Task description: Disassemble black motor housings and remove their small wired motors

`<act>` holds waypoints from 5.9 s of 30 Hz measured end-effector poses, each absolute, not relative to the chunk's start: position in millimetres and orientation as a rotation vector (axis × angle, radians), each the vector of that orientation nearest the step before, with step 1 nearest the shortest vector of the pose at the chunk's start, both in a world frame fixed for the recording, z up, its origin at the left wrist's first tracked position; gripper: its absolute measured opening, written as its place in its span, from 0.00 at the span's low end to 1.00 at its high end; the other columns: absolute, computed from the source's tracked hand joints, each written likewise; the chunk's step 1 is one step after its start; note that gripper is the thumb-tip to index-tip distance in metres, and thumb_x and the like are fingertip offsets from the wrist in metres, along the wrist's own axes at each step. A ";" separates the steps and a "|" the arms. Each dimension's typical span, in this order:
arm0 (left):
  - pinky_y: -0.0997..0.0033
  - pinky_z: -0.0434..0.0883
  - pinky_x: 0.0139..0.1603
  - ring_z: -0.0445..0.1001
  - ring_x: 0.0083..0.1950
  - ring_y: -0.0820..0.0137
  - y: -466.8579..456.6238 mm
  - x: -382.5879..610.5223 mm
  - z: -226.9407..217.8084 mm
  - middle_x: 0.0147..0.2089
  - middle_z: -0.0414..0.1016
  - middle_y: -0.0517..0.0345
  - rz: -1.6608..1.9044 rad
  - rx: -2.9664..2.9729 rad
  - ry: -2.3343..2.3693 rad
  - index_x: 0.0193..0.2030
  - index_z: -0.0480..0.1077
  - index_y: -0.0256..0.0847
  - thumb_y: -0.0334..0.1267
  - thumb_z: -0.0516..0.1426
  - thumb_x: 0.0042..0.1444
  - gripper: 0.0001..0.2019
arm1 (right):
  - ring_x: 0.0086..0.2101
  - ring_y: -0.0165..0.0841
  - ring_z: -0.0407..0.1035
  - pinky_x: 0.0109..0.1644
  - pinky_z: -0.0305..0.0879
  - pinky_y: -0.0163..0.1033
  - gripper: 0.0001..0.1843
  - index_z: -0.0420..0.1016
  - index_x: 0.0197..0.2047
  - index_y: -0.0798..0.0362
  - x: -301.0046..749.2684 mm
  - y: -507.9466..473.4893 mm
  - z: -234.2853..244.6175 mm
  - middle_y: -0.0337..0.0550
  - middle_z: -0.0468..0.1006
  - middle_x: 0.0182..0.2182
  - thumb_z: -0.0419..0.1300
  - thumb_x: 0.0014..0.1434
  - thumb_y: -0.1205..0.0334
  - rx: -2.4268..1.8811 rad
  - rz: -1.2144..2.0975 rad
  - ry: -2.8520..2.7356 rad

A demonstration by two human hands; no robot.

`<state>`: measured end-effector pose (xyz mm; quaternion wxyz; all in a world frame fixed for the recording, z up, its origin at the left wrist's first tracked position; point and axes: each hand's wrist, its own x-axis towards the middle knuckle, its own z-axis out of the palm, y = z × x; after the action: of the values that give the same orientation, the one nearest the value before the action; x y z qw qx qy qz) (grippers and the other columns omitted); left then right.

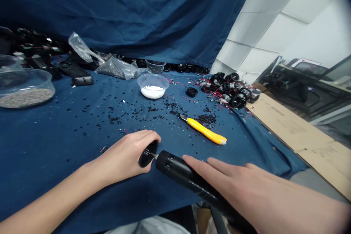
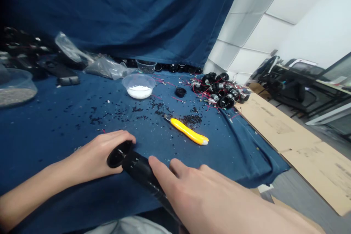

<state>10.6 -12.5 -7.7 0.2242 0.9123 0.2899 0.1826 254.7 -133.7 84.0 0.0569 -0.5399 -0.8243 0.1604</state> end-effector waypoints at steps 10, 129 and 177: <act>0.71 0.67 0.39 0.73 0.36 0.69 -2.5 4.8 6.3 0.38 0.74 0.64 0.697 2.240 0.992 0.44 0.67 0.43 0.33 0.61 0.45 0.17 | 0.51 0.38 0.72 0.51 0.71 0.35 0.45 0.56 0.68 0.38 259.5 -107.7 108.1 0.36 0.73 0.57 0.64 0.49 0.66 -1.690 0.921 -2.393; 0.70 0.70 0.51 0.76 0.51 0.62 33.2 -31.2 0.1 0.52 0.76 0.57 1.085 2.228 1.197 0.56 0.66 0.44 0.32 0.58 0.48 0.25 | 0.46 0.34 0.72 0.48 0.69 0.37 0.14 0.73 0.40 0.51 117.4 18.8 -18.0 0.42 0.76 0.44 0.68 0.48 0.68 -0.815 0.404 -1.531; 0.60 0.73 0.53 0.78 0.49 0.60 41.5 -29.4 -10.5 0.51 0.77 0.49 1.092 1.929 1.120 0.59 0.62 0.39 0.34 0.60 0.49 0.28 | 0.49 0.39 0.74 0.47 0.76 0.40 0.22 0.77 0.48 0.52 113.2 18.0 -23.5 0.47 0.78 0.49 0.67 0.47 0.66 -0.951 0.585 -1.414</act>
<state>-29.4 41.5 -10.5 0.3230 0.7351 0.4269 0.4160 113.2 18.0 -23.5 0.6210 -0.4138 -0.6151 0.2544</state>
